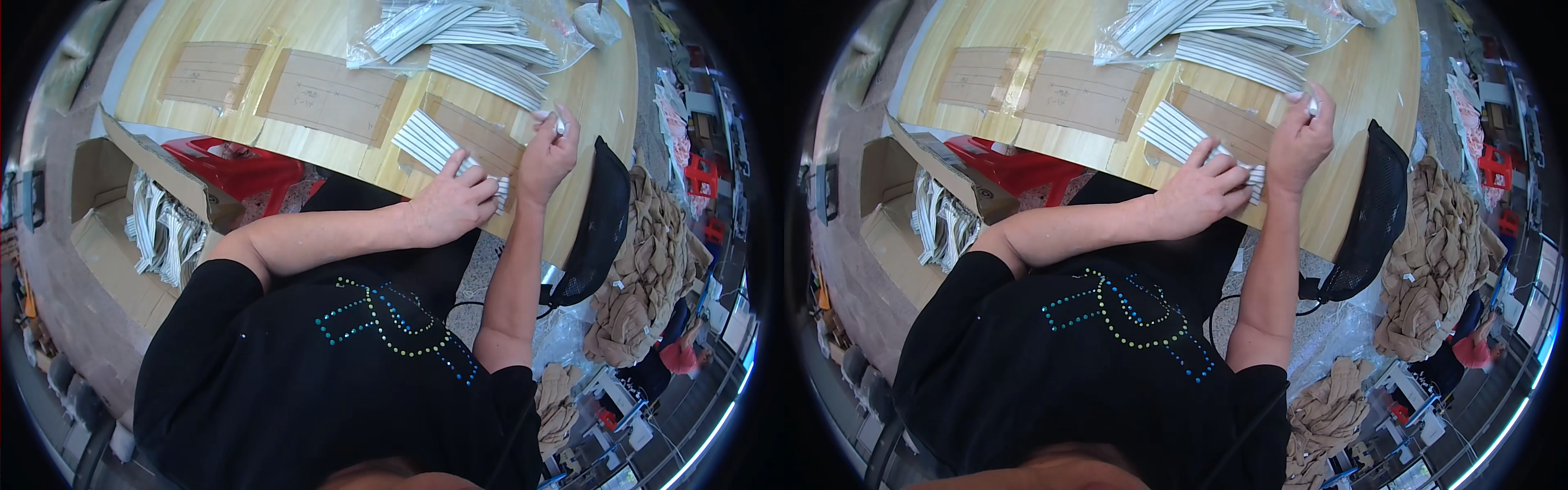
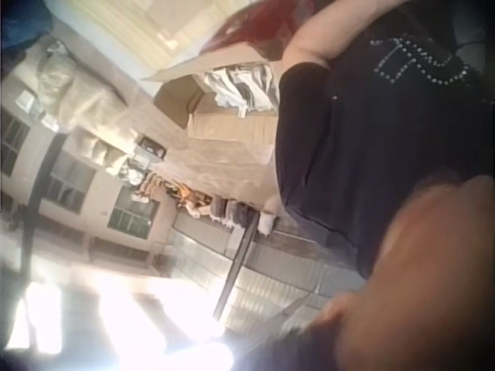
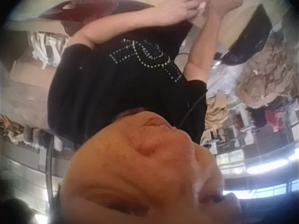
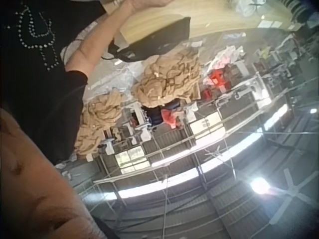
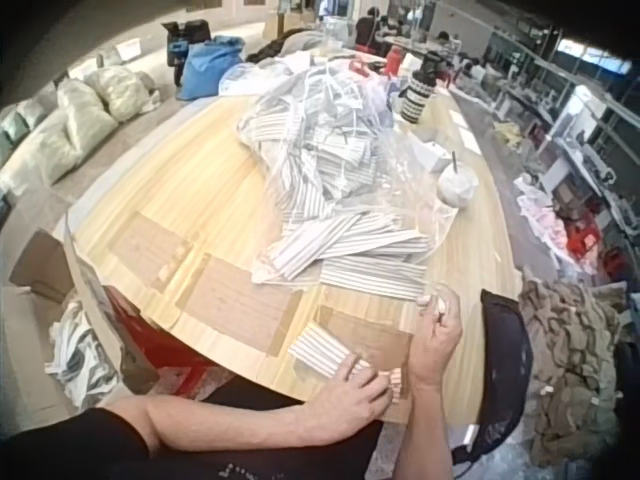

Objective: Mark white fabric strips with a pen and organize them into a cardboard box.

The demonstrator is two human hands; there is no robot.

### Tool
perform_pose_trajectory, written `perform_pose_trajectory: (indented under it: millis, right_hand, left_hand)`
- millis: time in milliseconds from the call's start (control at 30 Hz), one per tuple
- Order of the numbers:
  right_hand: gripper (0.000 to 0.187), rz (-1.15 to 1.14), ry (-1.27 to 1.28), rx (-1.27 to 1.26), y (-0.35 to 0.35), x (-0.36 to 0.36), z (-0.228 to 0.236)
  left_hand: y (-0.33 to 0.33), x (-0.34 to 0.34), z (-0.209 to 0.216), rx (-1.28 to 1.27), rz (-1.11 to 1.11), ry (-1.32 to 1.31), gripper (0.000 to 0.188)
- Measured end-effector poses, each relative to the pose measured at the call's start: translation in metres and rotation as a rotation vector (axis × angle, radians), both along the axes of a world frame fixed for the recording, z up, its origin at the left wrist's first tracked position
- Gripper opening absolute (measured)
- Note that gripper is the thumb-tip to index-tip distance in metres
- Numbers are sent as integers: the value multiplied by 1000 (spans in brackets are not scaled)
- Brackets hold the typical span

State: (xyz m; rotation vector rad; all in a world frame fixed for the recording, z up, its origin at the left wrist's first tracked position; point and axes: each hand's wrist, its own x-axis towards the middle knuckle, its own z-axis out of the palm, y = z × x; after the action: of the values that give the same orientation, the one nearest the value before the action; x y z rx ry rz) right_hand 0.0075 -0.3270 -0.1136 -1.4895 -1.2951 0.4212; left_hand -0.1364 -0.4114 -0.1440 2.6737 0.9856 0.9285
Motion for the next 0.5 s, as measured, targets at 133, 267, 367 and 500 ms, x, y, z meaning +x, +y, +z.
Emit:
perform_pose_trajectory:
  millis: [133,267,367,500]
  right_hand:
    - [25,-31,-538,226,36,28,-24]
    - [31,66,-333,121,9,17,5]
    - [32,168,-71,84,-38,-2,44]
    - [32,235,472,-112,-77,12,37]
  left_hand:
    - [16,-21,16,-147,-72,-24,13]
    - [50,-65,39,110,124,-66,8]
    - [77,-106,23,86,325,83,14]
    - [86,-129,13,-27,327,17,19]
